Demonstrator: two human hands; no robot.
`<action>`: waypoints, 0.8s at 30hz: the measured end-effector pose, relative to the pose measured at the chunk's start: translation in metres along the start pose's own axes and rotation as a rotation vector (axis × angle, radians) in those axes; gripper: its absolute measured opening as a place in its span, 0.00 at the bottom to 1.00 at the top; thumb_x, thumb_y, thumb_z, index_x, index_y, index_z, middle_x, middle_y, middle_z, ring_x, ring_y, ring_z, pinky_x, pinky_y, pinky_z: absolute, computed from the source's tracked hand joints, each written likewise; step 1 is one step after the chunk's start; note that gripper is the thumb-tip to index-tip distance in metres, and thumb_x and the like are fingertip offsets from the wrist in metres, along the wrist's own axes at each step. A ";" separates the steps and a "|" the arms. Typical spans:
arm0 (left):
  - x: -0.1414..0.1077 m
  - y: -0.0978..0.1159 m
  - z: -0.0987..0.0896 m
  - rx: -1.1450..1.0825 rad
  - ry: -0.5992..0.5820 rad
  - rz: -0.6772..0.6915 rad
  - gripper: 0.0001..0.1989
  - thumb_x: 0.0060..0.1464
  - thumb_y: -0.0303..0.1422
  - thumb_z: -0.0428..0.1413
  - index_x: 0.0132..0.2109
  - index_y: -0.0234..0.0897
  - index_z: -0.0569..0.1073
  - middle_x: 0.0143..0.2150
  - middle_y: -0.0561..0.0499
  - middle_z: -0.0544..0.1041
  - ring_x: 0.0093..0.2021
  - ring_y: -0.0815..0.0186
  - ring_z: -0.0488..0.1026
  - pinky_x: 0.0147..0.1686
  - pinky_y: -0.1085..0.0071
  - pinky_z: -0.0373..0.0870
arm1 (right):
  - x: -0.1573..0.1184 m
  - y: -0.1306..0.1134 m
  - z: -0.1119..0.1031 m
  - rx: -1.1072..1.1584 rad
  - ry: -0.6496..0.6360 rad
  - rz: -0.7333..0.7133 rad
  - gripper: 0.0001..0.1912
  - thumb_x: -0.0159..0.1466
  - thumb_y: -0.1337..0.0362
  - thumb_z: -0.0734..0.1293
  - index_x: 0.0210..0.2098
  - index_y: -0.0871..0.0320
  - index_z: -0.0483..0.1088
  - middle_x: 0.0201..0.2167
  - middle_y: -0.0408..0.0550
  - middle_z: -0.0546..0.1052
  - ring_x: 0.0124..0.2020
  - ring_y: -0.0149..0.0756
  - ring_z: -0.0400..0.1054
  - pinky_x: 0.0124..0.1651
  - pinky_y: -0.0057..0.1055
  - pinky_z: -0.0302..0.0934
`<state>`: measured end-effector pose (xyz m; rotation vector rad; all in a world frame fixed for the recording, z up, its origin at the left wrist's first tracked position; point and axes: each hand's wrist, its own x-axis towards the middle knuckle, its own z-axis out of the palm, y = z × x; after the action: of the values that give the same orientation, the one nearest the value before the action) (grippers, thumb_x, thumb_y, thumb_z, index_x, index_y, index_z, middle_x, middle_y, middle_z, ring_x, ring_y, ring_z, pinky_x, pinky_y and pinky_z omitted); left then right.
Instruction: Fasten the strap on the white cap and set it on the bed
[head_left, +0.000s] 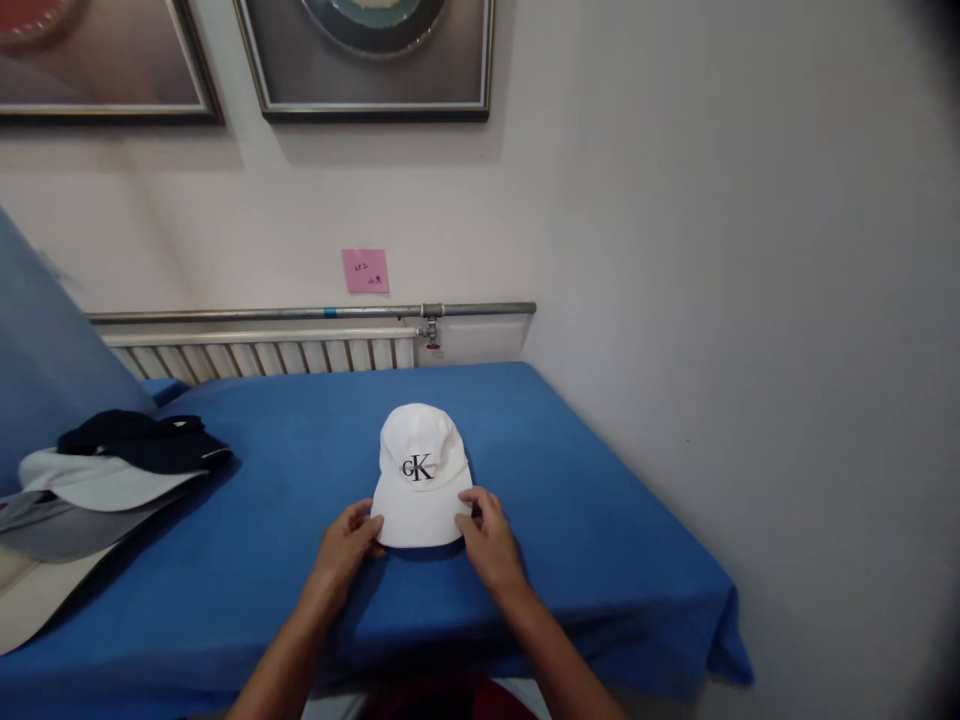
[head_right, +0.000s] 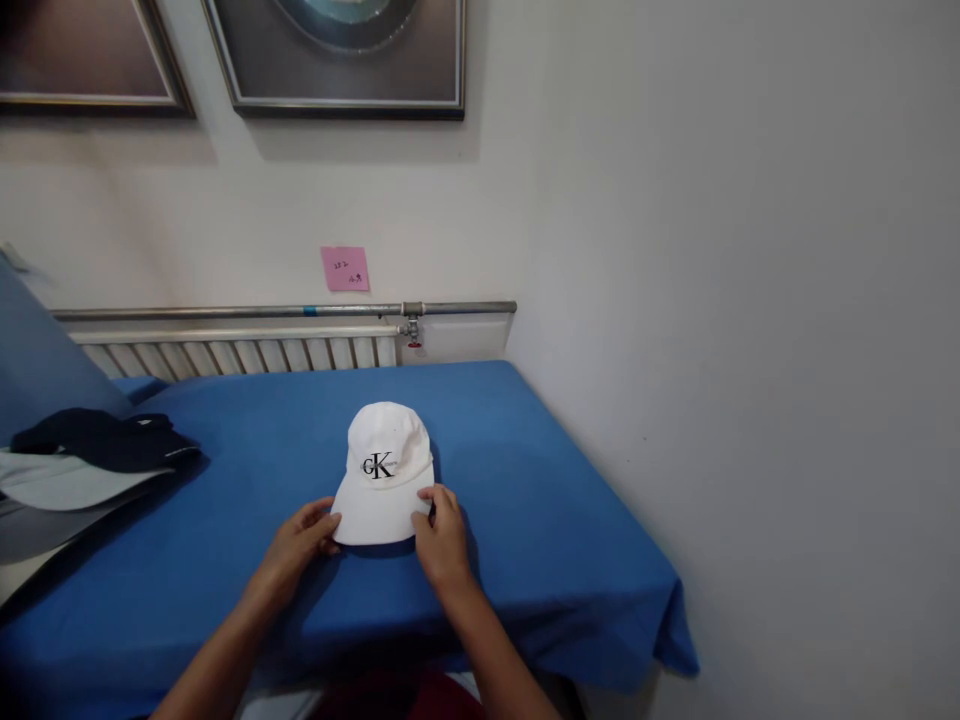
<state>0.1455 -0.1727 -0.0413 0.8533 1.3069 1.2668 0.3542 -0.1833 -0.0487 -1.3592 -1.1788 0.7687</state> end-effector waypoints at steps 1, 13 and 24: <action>-0.001 -0.002 -0.003 0.049 0.011 0.015 0.22 0.41 0.30 0.64 0.46 0.31 0.72 0.29 0.49 0.76 0.23 0.66 0.69 0.24 0.70 0.66 | -0.004 0.002 -0.002 -0.051 0.006 -0.060 0.13 0.51 0.67 0.62 0.35 0.55 0.72 0.47 0.50 0.73 0.44 0.41 0.68 0.43 0.36 0.63; -0.024 -0.034 -0.010 0.662 0.061 0.681 0.21 0.44 0.41 0.64 0.46 0.40 0.77 0.52 0.41 0.73 0.55 0.46 0.67 0.59 0.49 0.56 | -0.041 -0.001 -0.005 -0.520 -0.166 -0.433 0.10 0.55 0.68 0.69 0.38 0.54 0.71 0.53 0.52 0.73 0.54 0.47 0.64 0.54 0.44 0.57; -0.025 -0.033 -0.007 0.738 0.041 0.605 0.23 0.45 0.43 0.63 0.48 0.41 0.76 0.55 0.40 0.73 0.57 0.44 0.66 0.59 0.47 0.53 | -0.042 -0.005 -0.003 -0.600 -0.212 -0.430 0.09 0.58 0.69 0.68 0.39 0.52 0.70 0.53 0.49 0.73 0.55 0.45 0.63 0.54 0.42 0.54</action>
<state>0.1492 -0.2040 -0.0693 1.8569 1.6432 1.2430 0.3435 -0.2245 -0.0514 -1.4383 -1.8955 0.2523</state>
